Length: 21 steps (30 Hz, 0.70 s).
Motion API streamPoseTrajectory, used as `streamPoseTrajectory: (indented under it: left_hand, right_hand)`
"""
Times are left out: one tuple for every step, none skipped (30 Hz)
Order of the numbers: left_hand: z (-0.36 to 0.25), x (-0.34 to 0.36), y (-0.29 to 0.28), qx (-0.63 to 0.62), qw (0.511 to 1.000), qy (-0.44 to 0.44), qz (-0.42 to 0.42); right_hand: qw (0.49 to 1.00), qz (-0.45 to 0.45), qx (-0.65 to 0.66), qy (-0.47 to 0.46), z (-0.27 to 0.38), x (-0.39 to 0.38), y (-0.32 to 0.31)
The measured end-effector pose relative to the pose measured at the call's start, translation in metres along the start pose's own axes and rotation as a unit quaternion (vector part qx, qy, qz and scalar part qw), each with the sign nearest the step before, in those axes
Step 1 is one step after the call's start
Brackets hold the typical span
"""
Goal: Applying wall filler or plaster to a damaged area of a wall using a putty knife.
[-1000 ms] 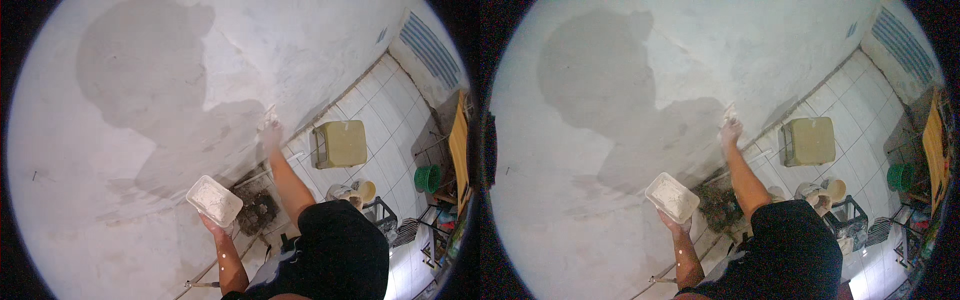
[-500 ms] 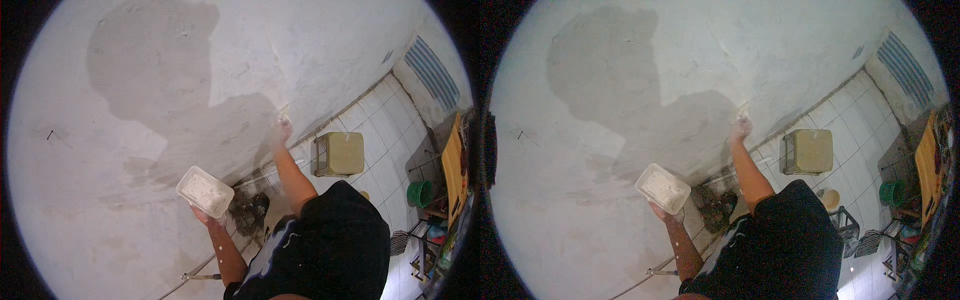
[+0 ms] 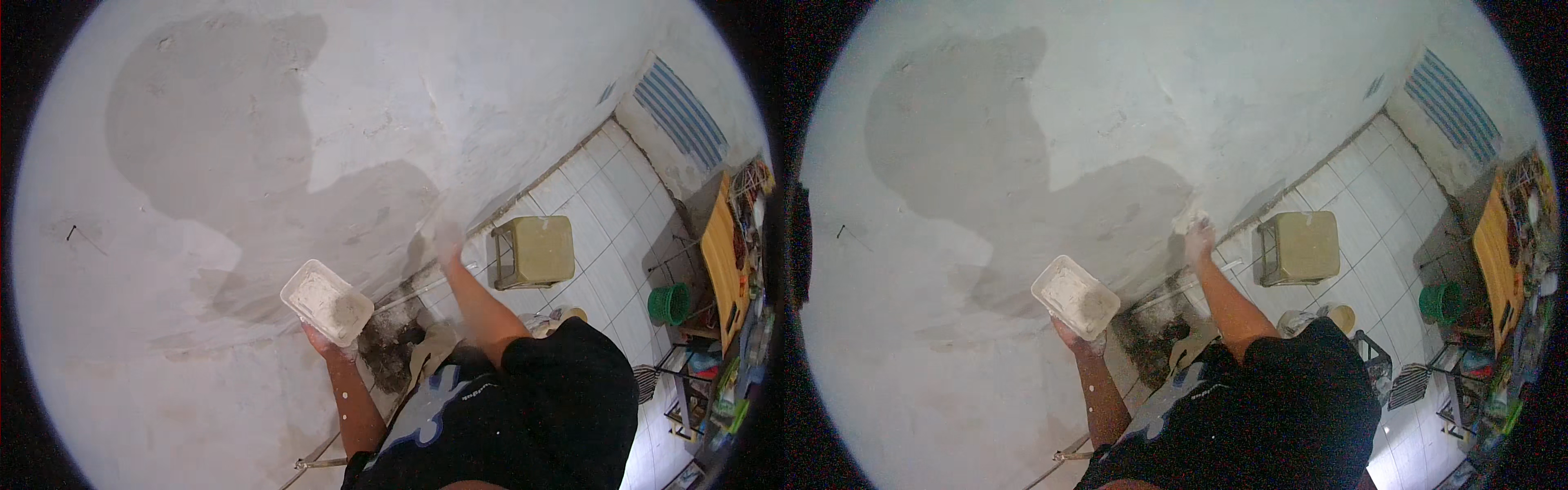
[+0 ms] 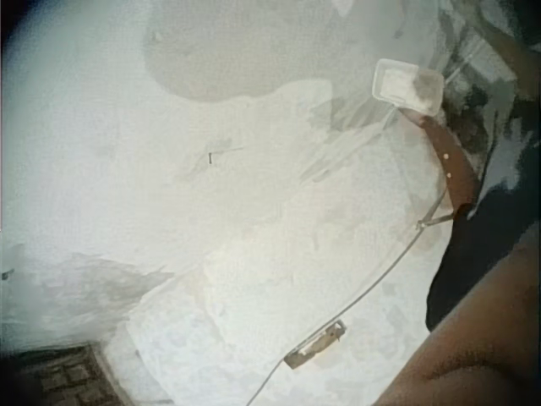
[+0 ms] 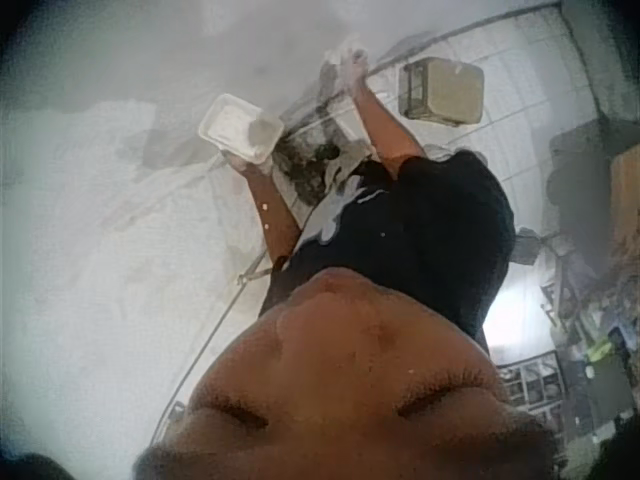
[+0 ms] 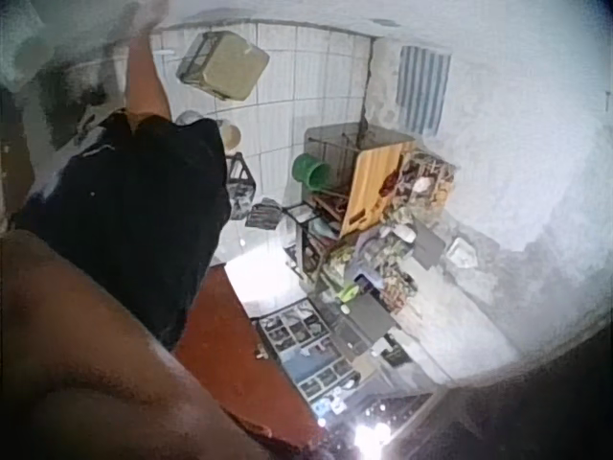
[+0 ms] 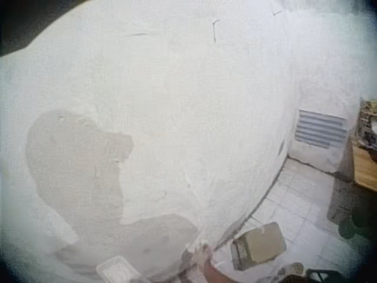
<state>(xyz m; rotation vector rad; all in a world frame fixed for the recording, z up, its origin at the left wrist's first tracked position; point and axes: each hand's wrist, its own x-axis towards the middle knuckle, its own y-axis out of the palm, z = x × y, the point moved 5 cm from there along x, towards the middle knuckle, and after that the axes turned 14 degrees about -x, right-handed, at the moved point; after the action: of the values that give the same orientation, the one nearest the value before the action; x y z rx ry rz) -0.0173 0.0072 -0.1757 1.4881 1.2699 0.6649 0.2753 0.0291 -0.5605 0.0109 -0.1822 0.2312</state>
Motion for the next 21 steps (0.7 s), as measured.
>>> streamPoseTrajectory:
  left_hand:
    - [-0.011,-0.001,-0.007,0.058,0.997,0.028,0.033]
    - [-0.027,-0.008,-0.011,0.114,0.989,0.065,0.064]
    - [-0.038,-0.013,-0.014,0.121,0.987,0.084,0.056]
    - [-0.045,-0.015,-0.018,0.099,0.990,0.098,0.035]
    - [-0.051,-0.018,-0.022,0.076,0.991,0.107,0.013]
    - [-0.057,-0.019,-0.031,0.080,0.991,0.108,0.011]
    - [-0.060,-0.015,-0.041,0.137,0.982,0.122,0.051]
    - [-0.062,-0.013,-0.046,0.193,0.968,0.137,0.089]
    - [-0.065,-0.016,-0.044,0.195,0.967,0.140,0.086]
    - [-0.070,-0.021,-0.038,0.179,0.970,0.155,0.059]
    - [-0.063,-0.023,-0.036,0.158,0.974,0.158,0.034]
    - [-0.056,-0.017,-0.042,0.154,0.977,0.146,0.036]
    - [-0.055,-0.008,-0.048,0.209,0.963,0.159,0.059]
    - [-0.059,-0.006,-0.051,0.264,0.944,0.183,0.079]
    - [-0.069,-0.009,-0.050,0.263,0.942,0.195,0.071]
    - [-0.076,-0.006,-0.048,0.207,0.963,0.170,0.007]
    - [-0.075,-0.003,-0.043,0.147,0.977,0.142,-0.051]
    - [-0.068,-0.001,-0.032,0.140,0.978,0.149,-0.049]
    - [-0.056,0.000,-0.023,0.109,0.987,0.119,-0.018]
    - [-0.047,0.000,-0.015,0.079,0.993,0.092,0.012]
    - [-0.042,-0.002,-0.009,0.073,0.992,0.104,0.013]
  right_hand:
    - [1.000,0.011,0.003,0.008,-0.009,-0.001,0.004]
    - [0.984,0.067,0.143,0.084,-0.006,-0.004,0.018]
    - [0.939,0.119,0.278,0.165,0.000,-0.006,0.034]
    - [0.869,0.159,0.403,0.239,0.010,-0.004,0.050]
    - [0.778,0.189,0.514,0.308,0.023,-0.004,0.062]
    - [0.776,0.189,0.515,0.312,0.041,0.007,0.070]
    - [0.853,0.146,0.310,0.394,0.045,0.021,0.073]
    - [0.879,0.095,0.087,0.459,0.053,0.024,0.067]
    - [0.878,0.099,0.086,0.461,0.075,0.012,0.073]
    - [0.895,0.098,0.148,0.408,0.111,-0.001,0.085]
    - [0.910,0.085,0.206,0.349,0.133,-0.004,0.086]
    - [0.928,0.078,0.194,0.307,0.145,-0.006,0.084]
    - [0.944,0.072,0.180,0.266,0.157,-0.010,0.082]
    - [0.964,0.091,0.114,0.222,0.182,-0.025,0.084]
    - [0.975,0.123,0.053,0.176,0.218,-0.048,0.082]
    - [0.974,0.138,0.055,0.173,0.247,-0.058,0.069]
    - [0.976,0.212,0.037,0.042,0.293,-0.059,0.056]
    - [0.957,0.275,0.017,-0.092,0.329,-0.056,0.044]
    - [0.955,0.279,0.019,-0.099,0.343,-0.049,0.030]
    - [0.934,0.342,0.105,0.003,0.345,-0.046,0.026]
    - [0.891,0.401,0.187,0.106,0.349,-0.046,0.021]
